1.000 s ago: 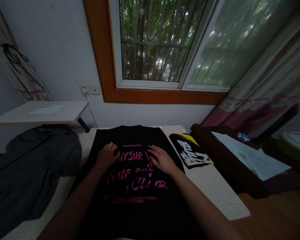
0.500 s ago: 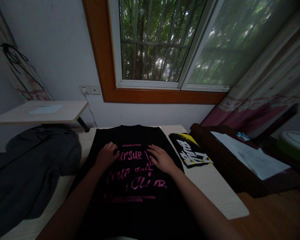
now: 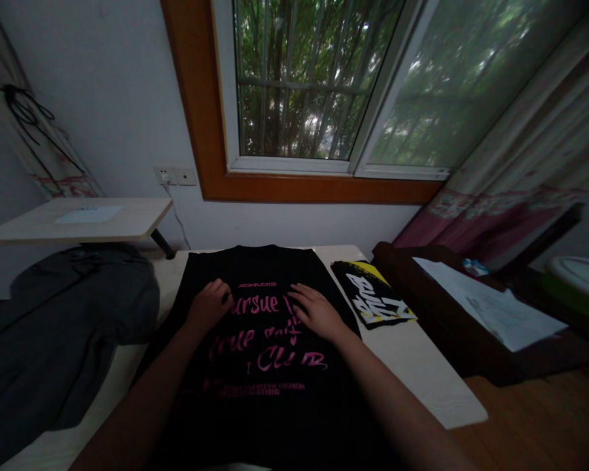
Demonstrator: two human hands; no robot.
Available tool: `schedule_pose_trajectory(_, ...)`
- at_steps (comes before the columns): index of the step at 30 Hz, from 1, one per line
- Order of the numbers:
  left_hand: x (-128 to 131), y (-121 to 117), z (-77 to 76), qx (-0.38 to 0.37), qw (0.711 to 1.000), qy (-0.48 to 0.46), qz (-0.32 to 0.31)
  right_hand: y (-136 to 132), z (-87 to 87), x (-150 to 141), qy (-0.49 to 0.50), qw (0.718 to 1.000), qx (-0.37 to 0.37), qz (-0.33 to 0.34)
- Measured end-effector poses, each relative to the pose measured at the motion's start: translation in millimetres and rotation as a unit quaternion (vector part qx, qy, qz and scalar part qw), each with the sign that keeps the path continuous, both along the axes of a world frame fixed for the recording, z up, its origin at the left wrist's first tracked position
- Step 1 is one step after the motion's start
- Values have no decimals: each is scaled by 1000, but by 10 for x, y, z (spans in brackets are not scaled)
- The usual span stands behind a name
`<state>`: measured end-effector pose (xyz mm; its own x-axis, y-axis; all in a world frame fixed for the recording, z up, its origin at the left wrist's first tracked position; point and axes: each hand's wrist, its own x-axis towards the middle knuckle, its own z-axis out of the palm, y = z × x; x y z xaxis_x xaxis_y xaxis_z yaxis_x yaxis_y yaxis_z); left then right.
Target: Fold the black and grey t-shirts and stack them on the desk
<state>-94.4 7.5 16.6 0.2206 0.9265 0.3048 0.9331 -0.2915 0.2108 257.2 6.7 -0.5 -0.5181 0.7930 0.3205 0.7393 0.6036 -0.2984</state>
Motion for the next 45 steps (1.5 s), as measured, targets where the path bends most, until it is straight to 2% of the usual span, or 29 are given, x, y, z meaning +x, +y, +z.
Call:
schedule_pose_trajectory(7, -28, 35, -7, 14, 998, -56, -6, -4, 17, -1, -3, 1000, -4, -1)
schedule_pose_trajectory(12, 39, 32, 93, 25, 994, -106, -24, -5, 11, -6, -2, 1000, -3, -3)
schedule_pose_trajectory(19, 150, 6, 175, -85, 992, -55, -80, -5, 4, -7, 1, 1000, 1, -2)
schedule_pose_trajectory(23, 12, 109, 177, 4, 996, -51, -67, 2, 0, -8, -1, 1000, 2, -1)
schedule_pose_trajectory(25, -121, 218, 159, 45, 998, -43, -21, 3, -3, -5, -1, 1000, 4, 1)
schedule_pose_trajectory(27, -270, 342, 114, 55, 998, -18, 37, 2, -5, -1, -2, 1000, 4, 1)
schedule_pose_trajectory(31, -486, 528, -36, 1, 993, 36, 111, -1, -5, 3, -6, 1000, 1, -3)
schedule_pose_trajectory(34, -528, 575, -141, -36, 994, 62, 85, 3, -7, 0, -5, 1000, 1, -3)
schedule_pose_trajectory(39, -533, 574, -221, -47, 996, 72, 19, 14, -12, -3, -2, 1000, 6, 2)
schedule_pose_trajectory(42, -552, 560, -222, -59, 995, 76, 18, 8, -7, -4, 1, 1000, 6, 5)
schedule_pose_trajectory(45, -533, 524, -174, -65, 994, 76, 47, -6, 8, -7, -1, 1000, 7, 3)
